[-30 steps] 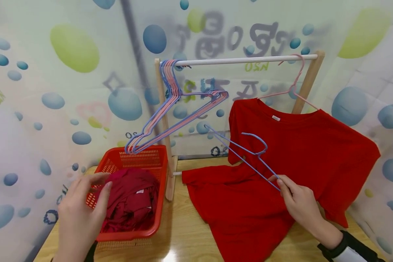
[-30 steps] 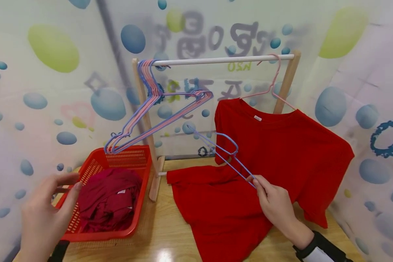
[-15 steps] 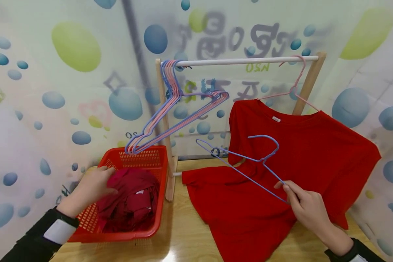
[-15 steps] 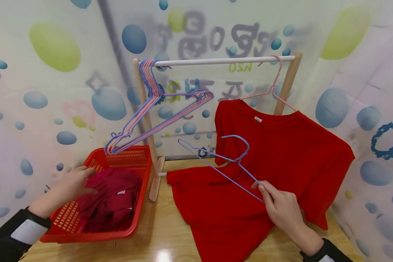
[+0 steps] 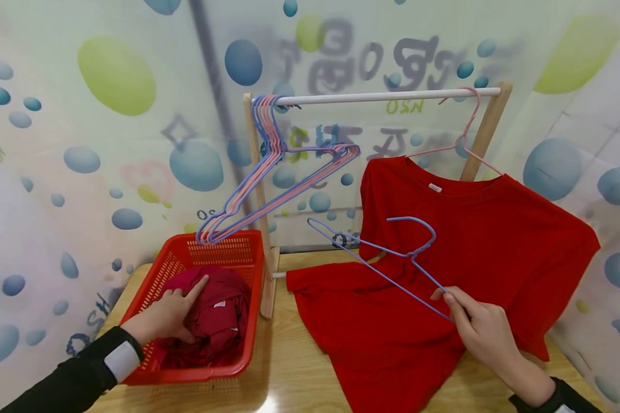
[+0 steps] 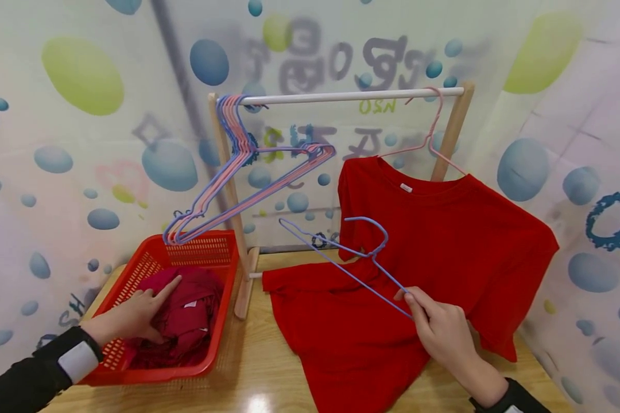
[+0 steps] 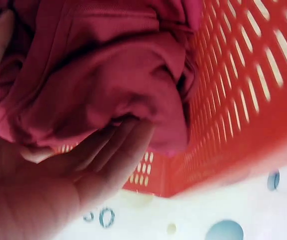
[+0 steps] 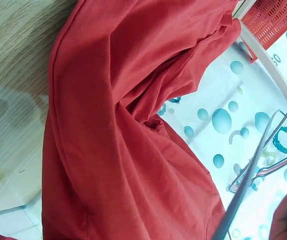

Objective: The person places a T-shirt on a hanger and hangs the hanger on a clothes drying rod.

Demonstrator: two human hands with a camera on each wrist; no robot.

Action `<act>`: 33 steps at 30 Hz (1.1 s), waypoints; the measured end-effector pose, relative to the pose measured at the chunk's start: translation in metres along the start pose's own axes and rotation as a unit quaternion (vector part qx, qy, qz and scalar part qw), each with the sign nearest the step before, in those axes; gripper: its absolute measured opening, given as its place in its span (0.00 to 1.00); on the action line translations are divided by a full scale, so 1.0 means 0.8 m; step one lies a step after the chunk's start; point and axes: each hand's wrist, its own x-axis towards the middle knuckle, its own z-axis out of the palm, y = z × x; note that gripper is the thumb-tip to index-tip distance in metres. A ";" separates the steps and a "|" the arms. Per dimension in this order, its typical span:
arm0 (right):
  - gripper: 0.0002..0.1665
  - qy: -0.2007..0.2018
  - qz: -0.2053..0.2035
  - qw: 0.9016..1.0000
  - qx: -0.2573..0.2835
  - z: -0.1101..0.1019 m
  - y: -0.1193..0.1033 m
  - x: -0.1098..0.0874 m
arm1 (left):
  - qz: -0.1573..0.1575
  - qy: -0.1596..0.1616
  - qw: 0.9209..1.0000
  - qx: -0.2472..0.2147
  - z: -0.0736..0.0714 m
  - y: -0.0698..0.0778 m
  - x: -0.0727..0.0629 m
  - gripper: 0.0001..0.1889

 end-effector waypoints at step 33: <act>0.12 -0.002 0.052 0.999 -0.011 -0.018 0.003 -0.011 | 0.047 0.229 0.967 -0.097 -0.091 0.076 -0.045 0.14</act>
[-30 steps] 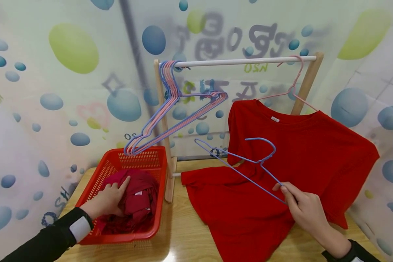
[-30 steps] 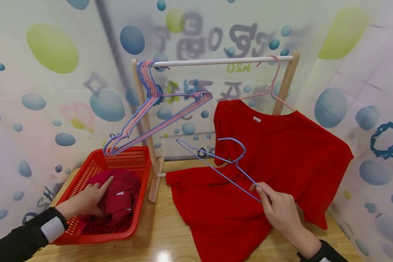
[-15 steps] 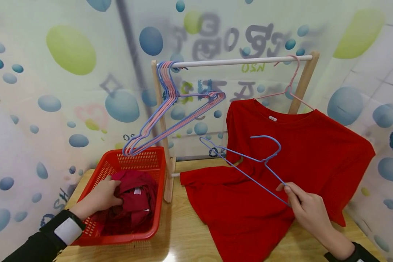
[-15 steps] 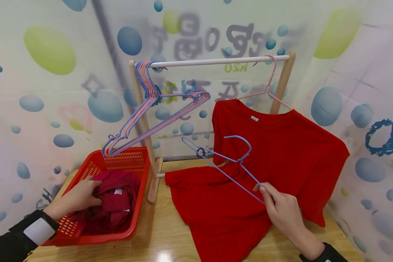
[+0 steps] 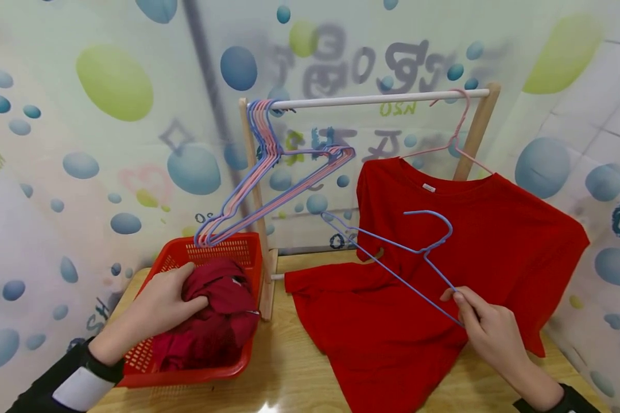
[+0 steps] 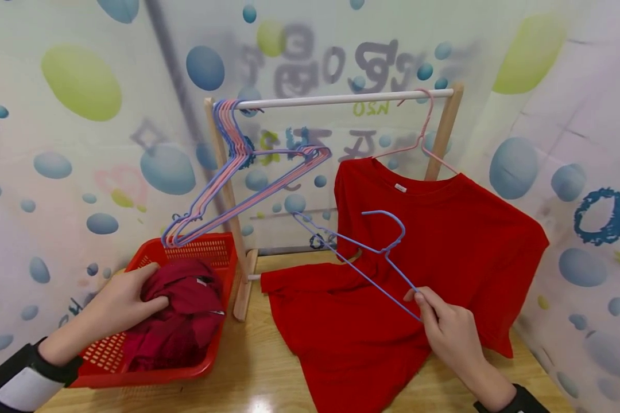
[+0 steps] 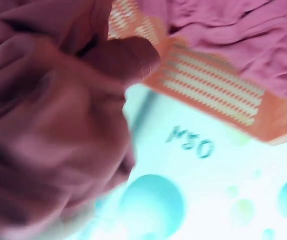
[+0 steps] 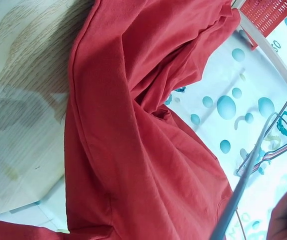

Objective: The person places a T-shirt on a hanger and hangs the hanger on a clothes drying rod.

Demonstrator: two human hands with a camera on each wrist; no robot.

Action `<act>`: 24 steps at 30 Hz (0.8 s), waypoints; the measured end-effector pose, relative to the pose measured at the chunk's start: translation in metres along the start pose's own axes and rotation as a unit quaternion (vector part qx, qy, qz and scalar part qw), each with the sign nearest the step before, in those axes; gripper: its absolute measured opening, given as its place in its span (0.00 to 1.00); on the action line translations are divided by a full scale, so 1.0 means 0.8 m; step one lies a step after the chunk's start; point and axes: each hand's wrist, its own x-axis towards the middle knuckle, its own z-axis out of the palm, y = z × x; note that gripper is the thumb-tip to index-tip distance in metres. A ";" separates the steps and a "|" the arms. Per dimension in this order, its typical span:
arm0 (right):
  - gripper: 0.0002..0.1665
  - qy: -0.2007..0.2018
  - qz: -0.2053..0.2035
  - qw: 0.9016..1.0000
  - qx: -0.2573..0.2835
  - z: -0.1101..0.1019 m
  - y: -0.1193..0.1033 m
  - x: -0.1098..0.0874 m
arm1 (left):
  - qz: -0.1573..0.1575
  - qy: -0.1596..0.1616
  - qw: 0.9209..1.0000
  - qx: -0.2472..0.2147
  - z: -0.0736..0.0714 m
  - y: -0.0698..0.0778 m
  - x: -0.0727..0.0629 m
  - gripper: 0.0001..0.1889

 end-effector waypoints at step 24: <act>0.12 0.024 0.007 1.000 -0.006 -0.015 0.006 -0.006 | 0.102 -0.024 0.979 -0.173 0.066 0.121 0.063 0.20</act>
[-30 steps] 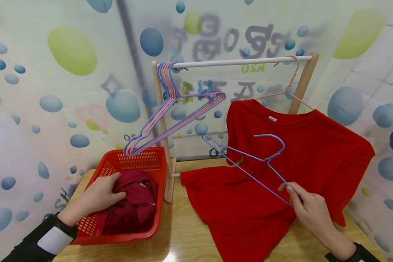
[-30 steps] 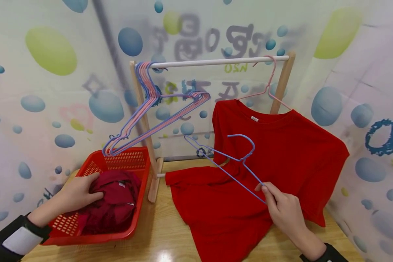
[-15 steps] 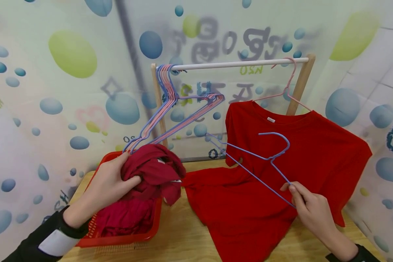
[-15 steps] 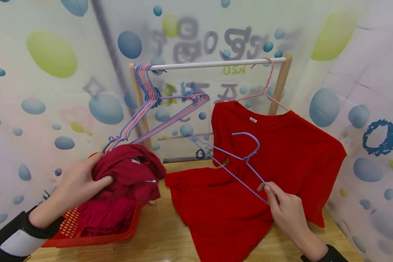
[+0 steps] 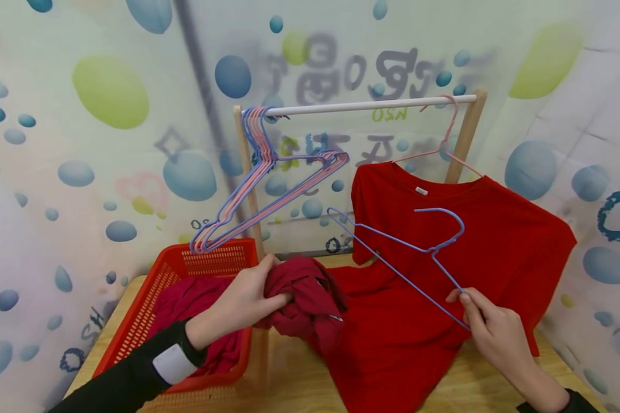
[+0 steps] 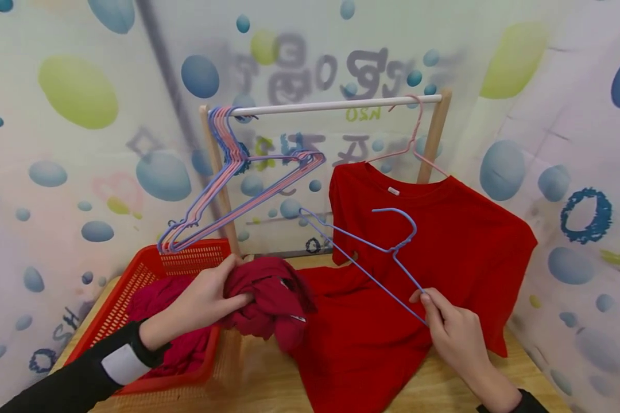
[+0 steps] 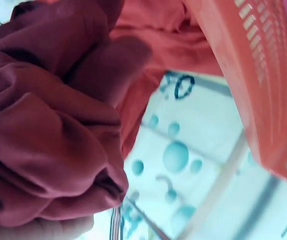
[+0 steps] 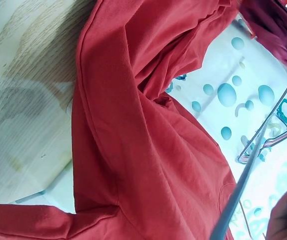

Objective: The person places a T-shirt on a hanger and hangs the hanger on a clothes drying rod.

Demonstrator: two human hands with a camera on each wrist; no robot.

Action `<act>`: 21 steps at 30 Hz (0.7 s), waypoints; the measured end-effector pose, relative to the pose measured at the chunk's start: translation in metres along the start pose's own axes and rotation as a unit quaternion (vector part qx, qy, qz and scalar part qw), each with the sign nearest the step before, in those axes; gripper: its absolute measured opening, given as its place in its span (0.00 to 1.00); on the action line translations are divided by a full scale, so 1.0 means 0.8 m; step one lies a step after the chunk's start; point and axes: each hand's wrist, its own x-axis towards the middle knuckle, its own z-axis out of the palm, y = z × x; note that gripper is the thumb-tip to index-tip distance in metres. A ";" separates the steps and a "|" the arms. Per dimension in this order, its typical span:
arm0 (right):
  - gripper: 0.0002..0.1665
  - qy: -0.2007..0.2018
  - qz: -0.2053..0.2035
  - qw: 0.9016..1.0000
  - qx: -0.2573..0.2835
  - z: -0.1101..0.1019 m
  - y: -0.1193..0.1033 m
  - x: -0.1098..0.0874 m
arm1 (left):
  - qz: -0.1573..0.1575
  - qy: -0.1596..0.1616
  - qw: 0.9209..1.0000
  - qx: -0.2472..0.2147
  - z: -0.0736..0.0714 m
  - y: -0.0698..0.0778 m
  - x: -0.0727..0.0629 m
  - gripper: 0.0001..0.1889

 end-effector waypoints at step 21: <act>0.13 -0.016 0.017 0.999 0.026 0.006 -0.005 -0.006 | 0.057 -0.173 0.980 0.079 0.065 -0.018 0.003 0.22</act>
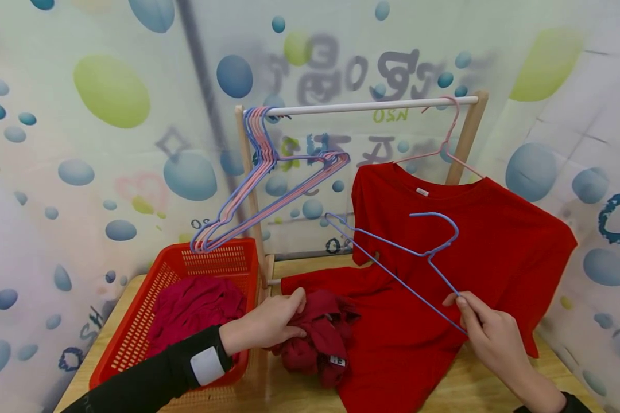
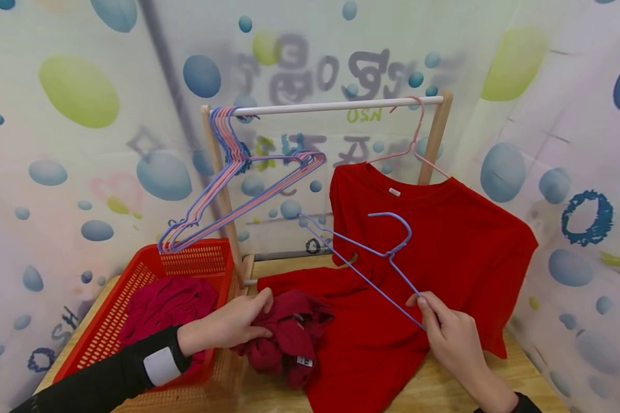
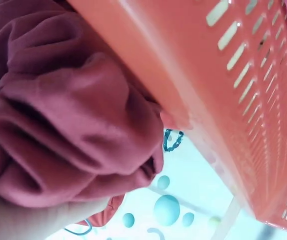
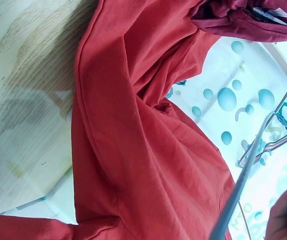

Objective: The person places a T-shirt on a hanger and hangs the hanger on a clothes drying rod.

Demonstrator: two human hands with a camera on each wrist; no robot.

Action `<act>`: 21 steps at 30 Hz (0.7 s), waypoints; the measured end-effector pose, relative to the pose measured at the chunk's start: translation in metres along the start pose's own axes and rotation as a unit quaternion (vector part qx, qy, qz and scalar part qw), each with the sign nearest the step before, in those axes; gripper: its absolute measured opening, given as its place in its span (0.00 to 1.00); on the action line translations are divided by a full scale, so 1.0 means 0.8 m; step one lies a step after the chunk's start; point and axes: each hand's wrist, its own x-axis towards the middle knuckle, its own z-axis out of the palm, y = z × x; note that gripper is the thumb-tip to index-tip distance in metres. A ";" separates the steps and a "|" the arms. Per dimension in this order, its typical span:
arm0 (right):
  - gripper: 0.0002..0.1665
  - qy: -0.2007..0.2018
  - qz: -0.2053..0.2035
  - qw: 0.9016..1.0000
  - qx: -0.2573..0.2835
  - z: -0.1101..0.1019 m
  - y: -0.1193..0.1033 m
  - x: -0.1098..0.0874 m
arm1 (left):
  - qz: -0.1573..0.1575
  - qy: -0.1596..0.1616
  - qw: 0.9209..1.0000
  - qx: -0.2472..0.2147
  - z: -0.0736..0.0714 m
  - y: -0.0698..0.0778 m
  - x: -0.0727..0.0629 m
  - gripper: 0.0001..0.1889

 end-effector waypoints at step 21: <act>0.12 -0.009 0.004 1.000 0.000 0.003 0.000 -0.004 | -0.014 0.001 0.999 -0.034 -0.008 -0.004 -0.014 0.17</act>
